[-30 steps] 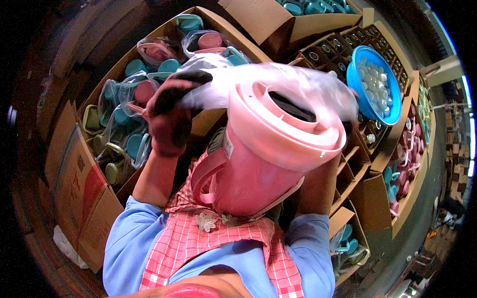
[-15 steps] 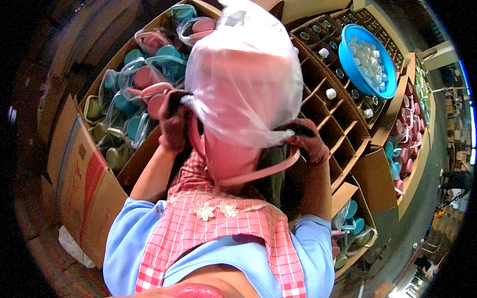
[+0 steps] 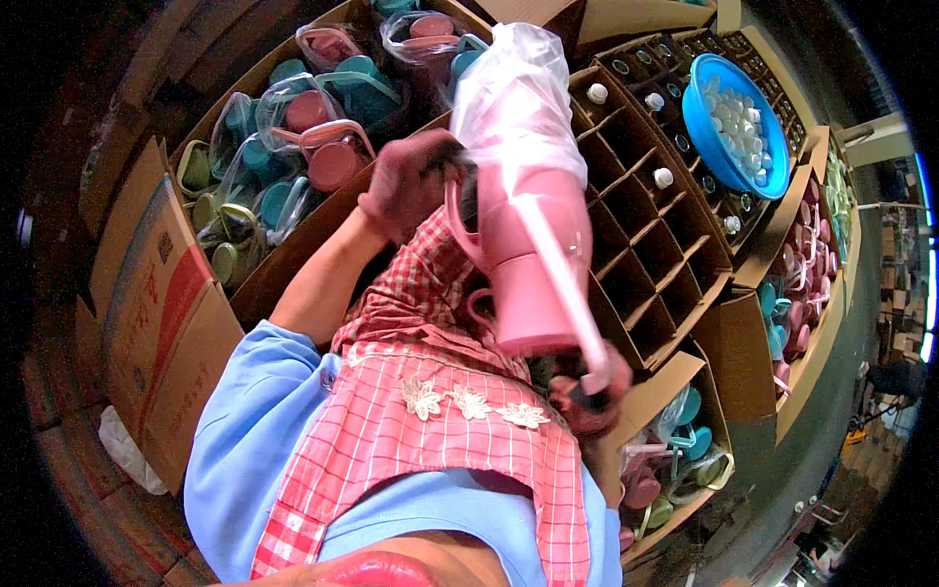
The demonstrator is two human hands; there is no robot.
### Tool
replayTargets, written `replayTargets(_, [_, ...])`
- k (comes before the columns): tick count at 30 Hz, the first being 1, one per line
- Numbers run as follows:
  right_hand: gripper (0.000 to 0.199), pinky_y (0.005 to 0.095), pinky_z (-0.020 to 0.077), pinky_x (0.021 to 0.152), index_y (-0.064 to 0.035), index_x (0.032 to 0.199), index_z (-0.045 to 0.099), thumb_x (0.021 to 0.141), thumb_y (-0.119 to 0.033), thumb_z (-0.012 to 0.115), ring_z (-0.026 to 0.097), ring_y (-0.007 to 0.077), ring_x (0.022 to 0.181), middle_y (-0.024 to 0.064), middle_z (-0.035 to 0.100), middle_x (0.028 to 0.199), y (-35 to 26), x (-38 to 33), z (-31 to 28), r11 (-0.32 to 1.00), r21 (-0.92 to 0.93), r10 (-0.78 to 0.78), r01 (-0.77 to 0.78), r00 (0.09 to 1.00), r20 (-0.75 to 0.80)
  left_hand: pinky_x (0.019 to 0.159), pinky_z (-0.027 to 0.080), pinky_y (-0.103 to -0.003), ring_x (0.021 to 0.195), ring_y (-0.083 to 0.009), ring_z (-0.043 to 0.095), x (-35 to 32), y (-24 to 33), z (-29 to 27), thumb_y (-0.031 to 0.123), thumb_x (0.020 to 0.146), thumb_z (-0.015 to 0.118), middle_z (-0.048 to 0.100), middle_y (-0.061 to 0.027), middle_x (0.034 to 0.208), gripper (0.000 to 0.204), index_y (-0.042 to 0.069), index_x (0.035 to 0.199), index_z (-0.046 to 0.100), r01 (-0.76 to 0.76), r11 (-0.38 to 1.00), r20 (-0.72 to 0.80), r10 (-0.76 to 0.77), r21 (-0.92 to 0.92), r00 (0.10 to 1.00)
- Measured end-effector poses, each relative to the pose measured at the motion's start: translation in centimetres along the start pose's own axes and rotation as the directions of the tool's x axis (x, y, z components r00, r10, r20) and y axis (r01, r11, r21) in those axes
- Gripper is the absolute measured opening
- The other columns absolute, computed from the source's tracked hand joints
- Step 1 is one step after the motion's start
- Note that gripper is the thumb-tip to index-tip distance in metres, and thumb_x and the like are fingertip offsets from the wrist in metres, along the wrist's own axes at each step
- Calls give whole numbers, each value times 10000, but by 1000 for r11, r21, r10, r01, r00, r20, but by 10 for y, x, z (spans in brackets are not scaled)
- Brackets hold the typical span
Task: The person packs pink plastic containers into clear plastic bags and places them into a cardboard box. They also handle and organize other colorful containers, including blue and green ones, within the box.
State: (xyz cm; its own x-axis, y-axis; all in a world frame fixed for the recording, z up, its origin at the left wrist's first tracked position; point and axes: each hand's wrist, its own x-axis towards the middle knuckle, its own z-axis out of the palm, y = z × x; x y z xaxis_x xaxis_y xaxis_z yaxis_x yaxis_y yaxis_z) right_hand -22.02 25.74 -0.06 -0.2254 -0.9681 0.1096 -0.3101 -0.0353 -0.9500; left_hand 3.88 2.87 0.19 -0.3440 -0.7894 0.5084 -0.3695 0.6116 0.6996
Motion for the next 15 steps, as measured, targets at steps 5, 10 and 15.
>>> replayTargets(5, [396,221,398,398,26,887,565,565,-89,764,513,112,474,48,568,678,-57,31,6,988,148,-28,49,989,-143,533,452,-360,632,-314,574,-13,119,-21,127,661,707,564,-91,785,297,103,923,570,-359,795,302,540,-489,786])
replayTargets(10, [723,400,536,671,24,1258,400,632,-80,745,573,216,824,150,542,1073,-47,33,-29,939,257,-217,227,974,-67,787,473,-321,959,-269,584,-20,65,-81,187,619,776,558,-137,1150,743,49,1273,452,-231,819,73,314,-524,947])
replayTargets(15, [700,355,494,814,48,1232,446,670,-254,734,598,228,850,136,600,952,-98,83,7,866,285,-428,412,904,-6,971,359,-456,1166,-372,447,-45,18,-78,147,625,692,401,-196,1327,742,50,1300,400,-201,940,19,204,274,979])
